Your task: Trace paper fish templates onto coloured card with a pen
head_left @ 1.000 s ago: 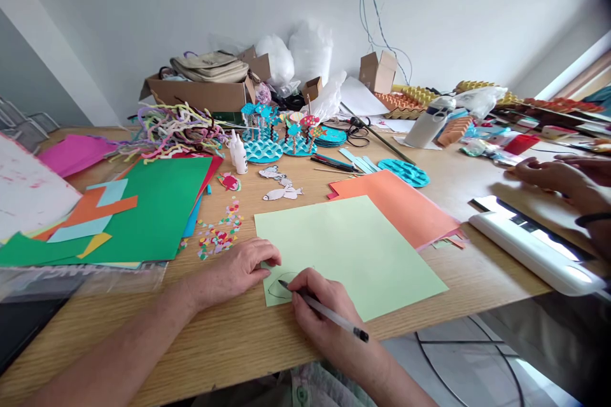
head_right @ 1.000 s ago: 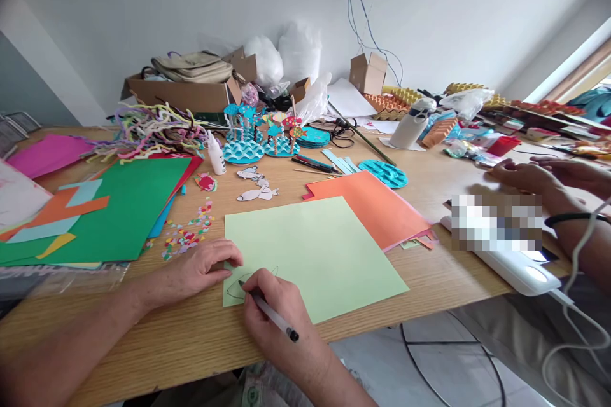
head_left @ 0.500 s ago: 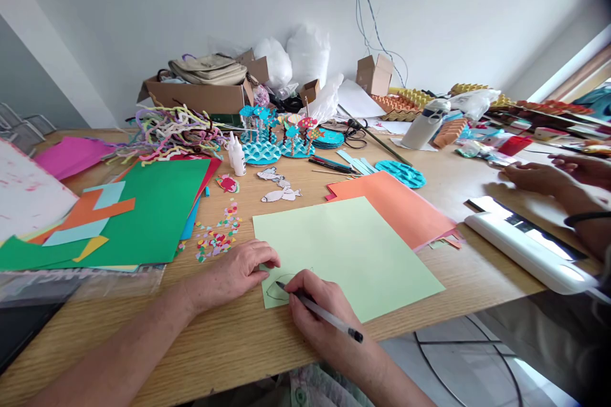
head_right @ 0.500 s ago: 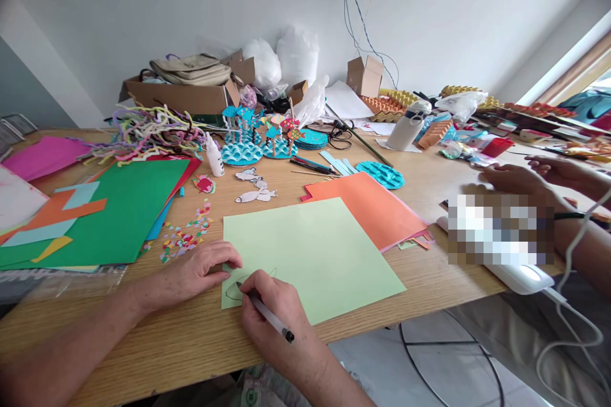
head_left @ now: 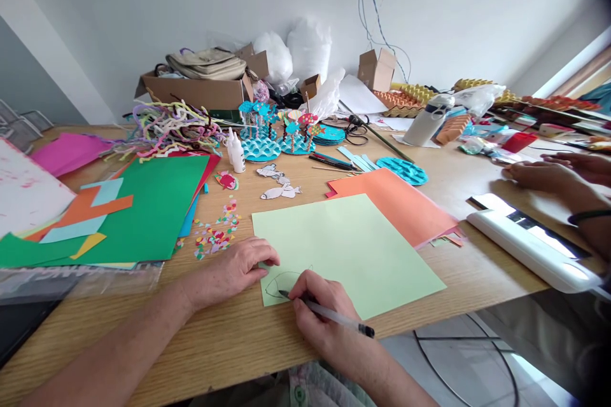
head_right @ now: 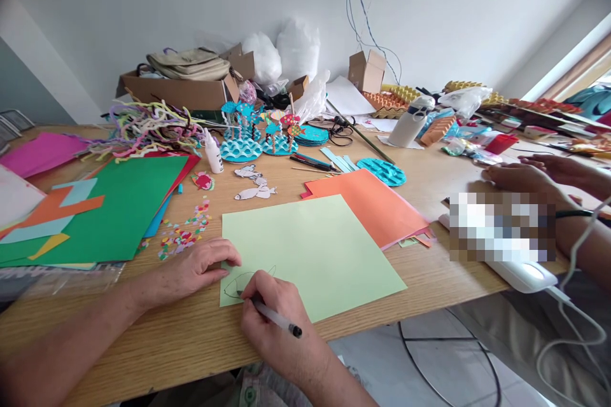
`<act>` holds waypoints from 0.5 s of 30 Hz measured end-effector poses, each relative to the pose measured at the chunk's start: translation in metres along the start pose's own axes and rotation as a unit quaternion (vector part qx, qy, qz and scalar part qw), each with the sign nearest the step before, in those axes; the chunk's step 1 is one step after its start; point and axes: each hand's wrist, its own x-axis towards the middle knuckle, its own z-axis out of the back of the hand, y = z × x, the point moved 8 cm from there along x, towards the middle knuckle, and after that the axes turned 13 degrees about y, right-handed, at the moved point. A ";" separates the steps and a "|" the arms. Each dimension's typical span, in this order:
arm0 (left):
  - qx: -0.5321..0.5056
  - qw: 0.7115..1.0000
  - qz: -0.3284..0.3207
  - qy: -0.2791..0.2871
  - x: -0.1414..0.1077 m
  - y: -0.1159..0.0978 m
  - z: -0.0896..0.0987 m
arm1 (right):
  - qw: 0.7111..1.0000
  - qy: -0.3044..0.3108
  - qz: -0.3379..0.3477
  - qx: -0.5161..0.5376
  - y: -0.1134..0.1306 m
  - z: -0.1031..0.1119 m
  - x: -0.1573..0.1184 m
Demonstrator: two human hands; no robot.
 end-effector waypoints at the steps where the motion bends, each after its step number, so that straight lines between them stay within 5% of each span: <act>1: -0.001 1.000 -0.001 0.000 0.000 0.000 0.000 | 1.000 0.001 0.002 0.004 -0.001 0.000 0.000; 15: -0.014 1.000 -0.006 -0.001 -0.001 0.005 -0.002 | 1.000 -0.013 -0.007 0.027 -0.003 0.003 -0.001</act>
